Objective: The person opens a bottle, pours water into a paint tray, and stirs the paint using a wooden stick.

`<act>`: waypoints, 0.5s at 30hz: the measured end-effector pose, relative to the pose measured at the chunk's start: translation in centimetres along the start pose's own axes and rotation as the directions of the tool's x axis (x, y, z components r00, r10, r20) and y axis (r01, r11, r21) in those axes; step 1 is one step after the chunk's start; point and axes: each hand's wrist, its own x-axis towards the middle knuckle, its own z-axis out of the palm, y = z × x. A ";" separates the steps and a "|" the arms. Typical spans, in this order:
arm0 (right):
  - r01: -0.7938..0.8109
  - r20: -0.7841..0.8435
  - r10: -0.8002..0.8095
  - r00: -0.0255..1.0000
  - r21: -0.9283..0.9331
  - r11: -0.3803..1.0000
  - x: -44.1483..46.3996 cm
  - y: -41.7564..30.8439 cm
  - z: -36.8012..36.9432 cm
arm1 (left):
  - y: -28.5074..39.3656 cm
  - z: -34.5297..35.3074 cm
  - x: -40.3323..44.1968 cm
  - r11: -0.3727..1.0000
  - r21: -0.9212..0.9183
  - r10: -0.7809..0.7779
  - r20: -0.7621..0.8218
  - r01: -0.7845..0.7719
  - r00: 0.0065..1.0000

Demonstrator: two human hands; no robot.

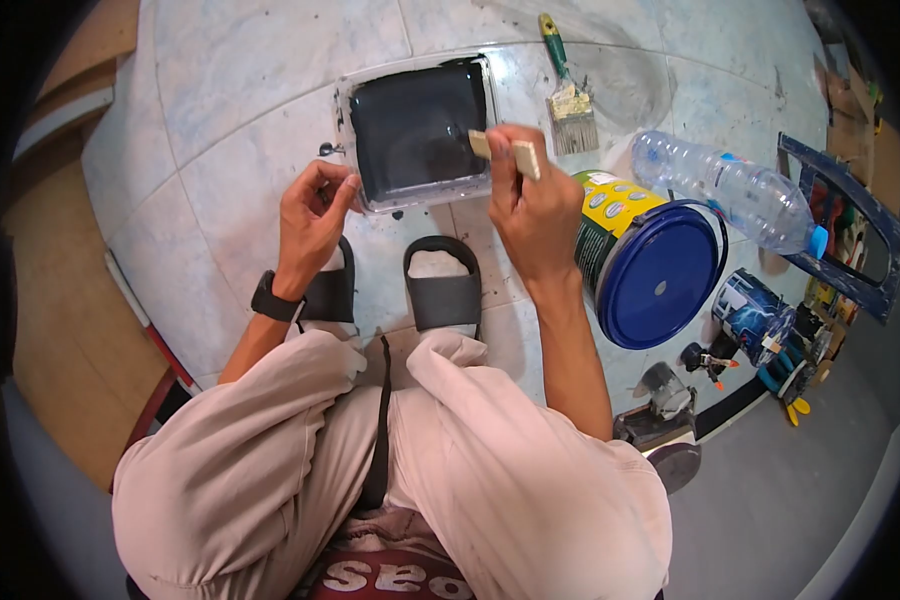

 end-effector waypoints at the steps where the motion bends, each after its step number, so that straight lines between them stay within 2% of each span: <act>1: 0.005 0.048 -0.002 0.999 -0.061 0.998 -0.6 -0.4 -0.5 | 0.1 0.0 0.0 1.000 0.000 -0.006 0.000 0.006 1.000; 3: -0.012 0.070 0.017 0.997 -0.083 0.996 -2.1 -0.8 -0.5 | -0.1 0.0 0.0 1.000 -0.013 0.007 -0.003 -0.007 1.000; 5: -0.089 0.039 0.089 0.995 0.001 0.996 -2.9 -1.9 0.2 | -0.1 0.1 0.0 1.000 -0.024 0.017 -0.003 -0.017 1.000; 6: -0.152 0.038 0.149 0.988 0.108 0.982 -3.3 -2.2 0.9 | 0.0 0.1 -0.1 1.000 -0.022 0.013 0.000 -0.013 1.000; 9: -0.086 -0.001 0.088 0.996 0.185 0.979 -2.9 -2.7 3.9 | 0.0 0.1 0.0 1.000 -0.029 0.003 0.002 -0.002 1.000; 11: -0.125 0.004 0.128 0.992 0.250 0.960 -2.2 -2.7 4.7 | 0.0 0.2 0.0 0.999 -0.039 -0.005 0.003 0.005 1.000; 13: -0.310 0.078 0.301 0.950 0.345 0.886 -1.0 -2.7 4.5 | 0.2 0.1 -0.1 1.000 0.002 -0.030 -0.003 0.030 1.000; 14: -0.257 0.012 0.271 0.963 0.357 0.898 -0.4 -2.2 4.3 | 0.1 0.0 -0.1 1.000 0.003 -0.031 -0.004 0.031 1.000; 15: -0.257 0.013 0.271 0.963 0.357 0.898 0.1 -1.7 3.7 | 0.1 0.1 -0.1 1.000 -0.014 -0.014 -0.006 0.014 1.000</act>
